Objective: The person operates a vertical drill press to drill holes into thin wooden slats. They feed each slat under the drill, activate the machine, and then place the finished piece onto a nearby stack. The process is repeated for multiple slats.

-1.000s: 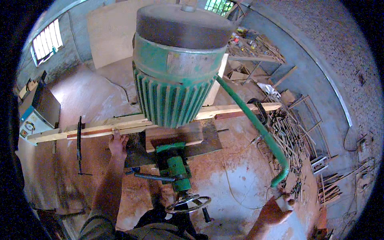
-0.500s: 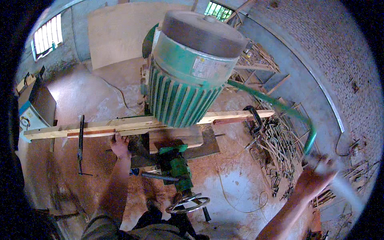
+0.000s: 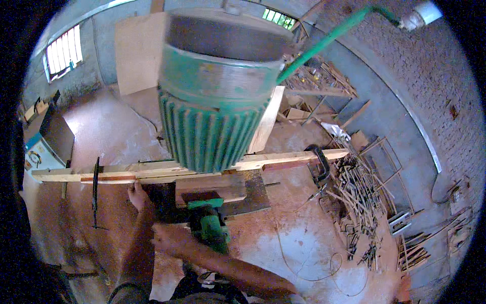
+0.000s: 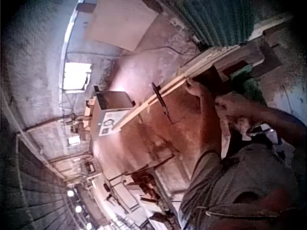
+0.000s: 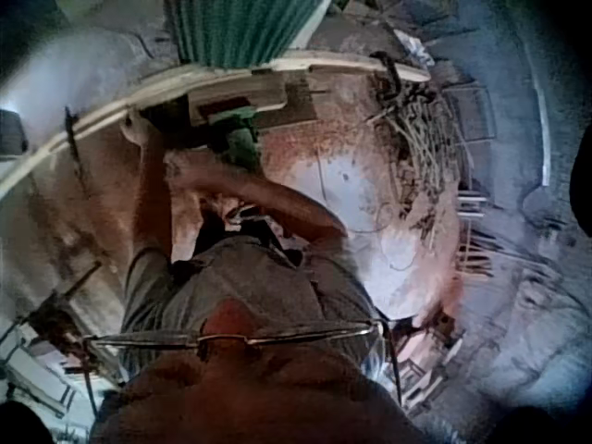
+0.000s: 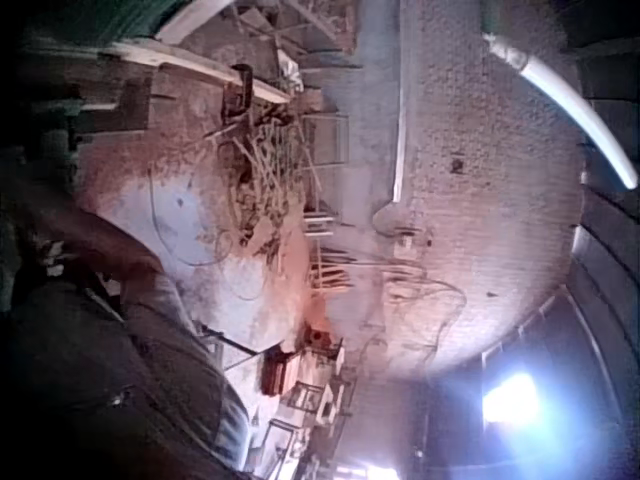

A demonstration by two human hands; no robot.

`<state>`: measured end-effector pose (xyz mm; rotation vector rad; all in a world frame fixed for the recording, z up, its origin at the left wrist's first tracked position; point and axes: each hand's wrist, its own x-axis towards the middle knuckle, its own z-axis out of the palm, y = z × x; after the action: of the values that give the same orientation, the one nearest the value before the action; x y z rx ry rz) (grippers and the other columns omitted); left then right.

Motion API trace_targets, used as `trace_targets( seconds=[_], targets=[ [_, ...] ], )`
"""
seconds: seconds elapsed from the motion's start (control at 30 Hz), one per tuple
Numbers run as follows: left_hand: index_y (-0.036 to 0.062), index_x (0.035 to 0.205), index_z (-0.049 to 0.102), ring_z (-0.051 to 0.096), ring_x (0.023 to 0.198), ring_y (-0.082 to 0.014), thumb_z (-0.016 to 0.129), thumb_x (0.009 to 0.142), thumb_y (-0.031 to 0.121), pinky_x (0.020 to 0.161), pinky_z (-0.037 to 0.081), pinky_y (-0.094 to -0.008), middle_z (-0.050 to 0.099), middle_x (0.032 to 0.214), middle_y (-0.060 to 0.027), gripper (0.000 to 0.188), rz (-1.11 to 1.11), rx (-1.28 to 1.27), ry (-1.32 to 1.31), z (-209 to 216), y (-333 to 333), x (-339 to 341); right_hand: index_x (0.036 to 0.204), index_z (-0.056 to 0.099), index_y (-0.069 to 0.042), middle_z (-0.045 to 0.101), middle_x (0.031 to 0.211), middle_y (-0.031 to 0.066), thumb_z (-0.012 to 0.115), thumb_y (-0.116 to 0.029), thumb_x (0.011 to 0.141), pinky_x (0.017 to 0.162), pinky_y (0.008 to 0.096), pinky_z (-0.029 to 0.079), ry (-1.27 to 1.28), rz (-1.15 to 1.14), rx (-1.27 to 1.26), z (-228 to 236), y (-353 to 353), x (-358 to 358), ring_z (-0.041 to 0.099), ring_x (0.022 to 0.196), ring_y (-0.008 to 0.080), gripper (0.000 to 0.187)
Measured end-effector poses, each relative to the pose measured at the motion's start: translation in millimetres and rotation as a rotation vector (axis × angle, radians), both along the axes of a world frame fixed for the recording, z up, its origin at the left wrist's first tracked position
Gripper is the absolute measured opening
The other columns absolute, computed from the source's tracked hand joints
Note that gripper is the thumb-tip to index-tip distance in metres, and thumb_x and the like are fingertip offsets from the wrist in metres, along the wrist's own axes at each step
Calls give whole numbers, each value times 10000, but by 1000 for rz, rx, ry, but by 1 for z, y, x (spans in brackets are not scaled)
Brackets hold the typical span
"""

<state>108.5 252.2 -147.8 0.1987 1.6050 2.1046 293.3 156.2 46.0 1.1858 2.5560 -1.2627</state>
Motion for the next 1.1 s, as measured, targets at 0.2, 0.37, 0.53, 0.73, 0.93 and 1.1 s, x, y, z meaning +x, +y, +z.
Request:
trace_targets(
  seconds=[0.2, 0.37, 0.53, 0.73, 0.93, 1.1],
  targets=[
    [33, 1019, 511, 558, 724, -140, 606, 903, 212, 624, 508, -305, 586, 906, -62, 234, -4, 65, -131, 22, -6, 4, 641, 492, -77, 519, 611, 74, 477, -409, 938, 603, 372, 479, 974, -699, -538, -35, 24, 135, 530, 593, 213, 446],
    [62, 963, 534, 546, 660, -108, 620, 898, 199, 526, 461, -243, 561, 755, -13, 175, -70, -1, -24, 26, 5, 26, 802, 645, 33, 665, 760, 129, 535, -329, 946, 637, 332, 501, 725, -1318, -54, -100, 19, 295, 621, 669, 192, 405],
    [14, 923, 643, 634, 709, -199, 640, 844, 267, 623, 500, -355, 664, 766, -84, 266, -469, -347, 596, 29, 22, 42, 845, 634, 60, 676, 820, 155, 522, -265, 939, 655, 344, 535, 828, -1463, -143, -104, 13, 310, 645, 705, 228, 357],
    [-2, 1016, 651, 659, 872, -322, 650, 808, 317, 776, 492, -406, 699, 957, -139, 380, -730, -652, 980, 68, 38, 65, 1076, 629, 51, 668, 968, 106, 546, -215, 926, 791, 265, 462, 716, -1141, -56, -120, 94, 271, 605, 880, 158, 317],
    [26, 1090, 619, 624, 993, -297, 645, 835, 294, 861, 476, -372, 672, 1062, -116, 371, -764, -269, 832, 16, 54, 62, 1233, 545, -7, 623, 1064, 47, 572, -286, 914, 794, 275, 442, 819, -1132, -151, -147, 184, 232, 568, 940, 138, 425],
    [74, 1155, 561, 567, 1034, -303, 561, 888, 241, 847, 493, -473, 589, 1186, -88, 316, -805, -405, 1225, -15, 61, 68, 1239, 527, -31, 618, 1072, 55, 562, -294, 929, 809, 288, 452, 1179, -1267, -383, -148, 164, 255, 569, 974, 158, 408]
  ],
)
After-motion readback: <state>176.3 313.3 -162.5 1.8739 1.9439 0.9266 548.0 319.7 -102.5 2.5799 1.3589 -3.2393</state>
